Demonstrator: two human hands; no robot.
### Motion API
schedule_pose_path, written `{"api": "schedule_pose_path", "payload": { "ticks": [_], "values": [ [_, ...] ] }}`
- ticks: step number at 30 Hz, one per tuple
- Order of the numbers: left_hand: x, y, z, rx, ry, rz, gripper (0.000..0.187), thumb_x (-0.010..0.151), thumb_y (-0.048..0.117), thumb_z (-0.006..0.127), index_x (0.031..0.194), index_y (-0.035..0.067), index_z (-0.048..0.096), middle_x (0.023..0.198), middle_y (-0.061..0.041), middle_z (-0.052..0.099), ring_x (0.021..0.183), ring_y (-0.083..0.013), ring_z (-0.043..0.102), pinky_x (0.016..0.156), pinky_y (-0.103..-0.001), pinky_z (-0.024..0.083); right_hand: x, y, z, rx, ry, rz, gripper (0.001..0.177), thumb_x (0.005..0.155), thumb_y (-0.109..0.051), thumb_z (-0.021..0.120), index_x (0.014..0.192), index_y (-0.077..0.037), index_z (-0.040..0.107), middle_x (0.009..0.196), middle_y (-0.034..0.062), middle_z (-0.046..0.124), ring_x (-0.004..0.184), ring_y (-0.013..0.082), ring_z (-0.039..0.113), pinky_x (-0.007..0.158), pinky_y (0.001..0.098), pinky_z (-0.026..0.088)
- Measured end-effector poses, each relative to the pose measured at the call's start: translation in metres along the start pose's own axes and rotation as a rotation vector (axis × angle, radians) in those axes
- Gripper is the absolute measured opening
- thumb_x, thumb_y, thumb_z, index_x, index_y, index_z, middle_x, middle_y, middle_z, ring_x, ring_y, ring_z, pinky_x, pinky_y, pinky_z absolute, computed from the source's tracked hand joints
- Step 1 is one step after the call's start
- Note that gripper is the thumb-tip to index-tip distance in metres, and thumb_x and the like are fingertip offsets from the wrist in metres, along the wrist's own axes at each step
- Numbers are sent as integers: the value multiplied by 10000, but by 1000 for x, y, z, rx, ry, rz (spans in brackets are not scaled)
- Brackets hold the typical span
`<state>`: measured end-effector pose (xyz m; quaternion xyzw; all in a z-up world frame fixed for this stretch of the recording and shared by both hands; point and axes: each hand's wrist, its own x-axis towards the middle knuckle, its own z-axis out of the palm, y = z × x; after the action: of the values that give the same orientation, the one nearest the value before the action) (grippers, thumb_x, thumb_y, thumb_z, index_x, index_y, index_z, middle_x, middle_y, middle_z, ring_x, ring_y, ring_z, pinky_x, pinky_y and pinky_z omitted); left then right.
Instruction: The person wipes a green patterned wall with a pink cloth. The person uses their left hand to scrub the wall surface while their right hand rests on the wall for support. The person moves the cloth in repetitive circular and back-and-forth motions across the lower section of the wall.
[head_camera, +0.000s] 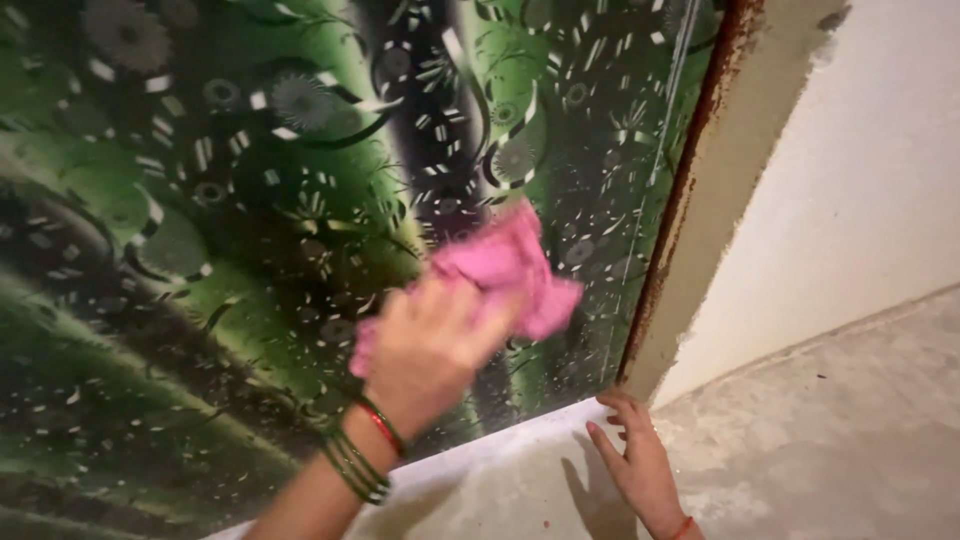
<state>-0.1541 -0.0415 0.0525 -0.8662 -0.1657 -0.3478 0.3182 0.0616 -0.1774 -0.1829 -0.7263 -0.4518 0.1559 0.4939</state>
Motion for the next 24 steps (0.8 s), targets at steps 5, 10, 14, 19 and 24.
{"api": "schedule_pose_path", "payload": {
  "ticks": [5, 10, 14, 19, 24],
  "values": [
    [-28, 12, 1, -105, -63, 60, 282, 881, 191, 586, 1150, 236, 656, 1052, -59, 638, 1019, -273, 635, 737, -416, 451, -10, 2, -12, 2, -2, -48, 384, 878, -231, 698, 1241, -121, 639, 1311, 51, 628, 1076, 238, 682, 840, 342, 566],
    [6, -58, -58, 266, 254, -269, 170, 987, 196, 689, 1048, 298, 811, 1099, -64, 602, 1114, -322, 513, 927, -486, 428, -9, 3, -14, -10, -32, 43, 346, 876, -240, 700, 1193, -107, 665, 1343, 51, 606, 1045, 248, 698, 850, 352, 563],
    [2, -83, -47, 354, 278, -236, 297, 1012, 141, 645, 1183, 310, 819, 1377, -23, 597, 1264, -340, 421, 984, -473, 379, -2, 0, 1, -22, -45, 40, 341, 876, -257, 699, 1178, -103, 667, 1342, 50, 613, 1028, 259, 698, 805, 358, 585],
    [-74, -26, 16, 222, 97, 15, 266, 978, 249, 688, 1228, 297, 766, 1179, 7, 641, 1217, -315, 440, 925, -544, 380, -1, 3, 2, -20, -43, 0, 358, 876, -259, 696, 1194, -98, 664, 1344, 71, 602, 1029, 262, 705, 796, 355, 583],
    [-92, -6, 12, 3, -85, 90, 177, 848, 253, 680, 992, 162, 729, 1117, -28, 713, 1118, -291, 584, 805, -476, 443, -10, 3, -9, -35, -27, 46, 351, 874, -260, 701, 1182, -94, 671, 1347, 74, 602, 1018, 266, 702, 790, 368, 589]
  ]
}}
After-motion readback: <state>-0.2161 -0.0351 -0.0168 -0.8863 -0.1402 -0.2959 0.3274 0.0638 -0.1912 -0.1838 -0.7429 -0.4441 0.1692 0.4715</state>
